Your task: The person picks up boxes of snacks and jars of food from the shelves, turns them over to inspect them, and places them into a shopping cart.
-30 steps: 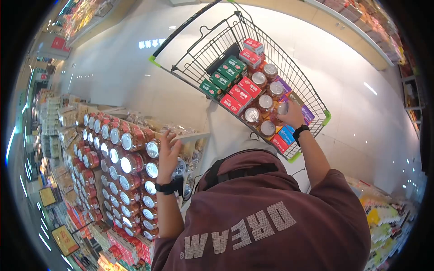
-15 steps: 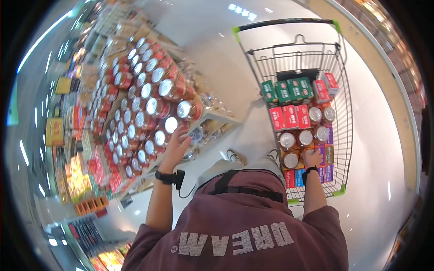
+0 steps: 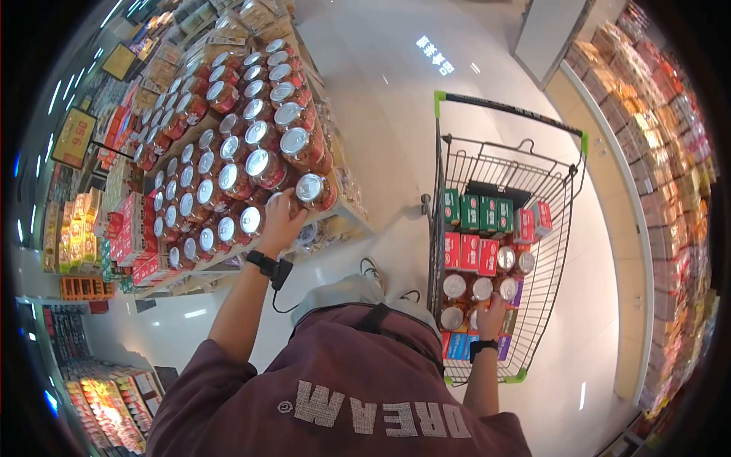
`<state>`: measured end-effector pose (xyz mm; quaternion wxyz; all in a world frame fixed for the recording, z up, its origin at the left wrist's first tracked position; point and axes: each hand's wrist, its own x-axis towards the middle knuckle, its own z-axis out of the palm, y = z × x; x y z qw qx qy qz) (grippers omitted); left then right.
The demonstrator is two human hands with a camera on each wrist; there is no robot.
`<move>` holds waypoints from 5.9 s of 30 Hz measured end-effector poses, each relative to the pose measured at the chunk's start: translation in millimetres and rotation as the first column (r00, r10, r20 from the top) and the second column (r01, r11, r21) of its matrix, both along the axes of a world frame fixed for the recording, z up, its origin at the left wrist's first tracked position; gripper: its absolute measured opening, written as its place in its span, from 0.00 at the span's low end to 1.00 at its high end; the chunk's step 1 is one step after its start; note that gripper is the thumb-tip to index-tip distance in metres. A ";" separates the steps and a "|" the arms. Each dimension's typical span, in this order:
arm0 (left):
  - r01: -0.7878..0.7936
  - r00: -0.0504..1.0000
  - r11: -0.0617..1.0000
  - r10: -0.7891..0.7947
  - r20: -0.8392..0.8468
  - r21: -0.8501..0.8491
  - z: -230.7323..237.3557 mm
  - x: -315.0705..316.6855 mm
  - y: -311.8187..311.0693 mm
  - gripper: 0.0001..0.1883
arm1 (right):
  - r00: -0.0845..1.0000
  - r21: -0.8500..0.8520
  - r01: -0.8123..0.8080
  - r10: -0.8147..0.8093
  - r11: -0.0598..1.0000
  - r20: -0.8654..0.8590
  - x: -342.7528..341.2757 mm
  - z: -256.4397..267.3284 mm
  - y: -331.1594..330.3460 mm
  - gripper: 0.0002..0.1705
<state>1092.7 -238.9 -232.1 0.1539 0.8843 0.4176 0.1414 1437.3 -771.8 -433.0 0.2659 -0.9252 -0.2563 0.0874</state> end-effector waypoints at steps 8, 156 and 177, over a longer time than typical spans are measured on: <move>-0.090 0.992 0.993 0.082 0.096 0.083 3.2 57.0 112.9 0.49 | 0.934 0.186 -0.240 0.278 0.953 -0.223 -23.4 9.1 169.5 0.36; -0.146 0.784 0.988 0.142 0.604 -0.042 111.8 165.6 -4.6 0.61 | 0.618 0.520 -0.450 0.674 0.726 -0.406 155.6 145.6 243.3 0.30; 0.579 0.701 0.181 0.388 0.599 -0.795 95.3 283.6 -184.4 0.40 | 0.905 0.709 -0.390 0.385 0.587 0.180 64.1 270.2 230.6 0.60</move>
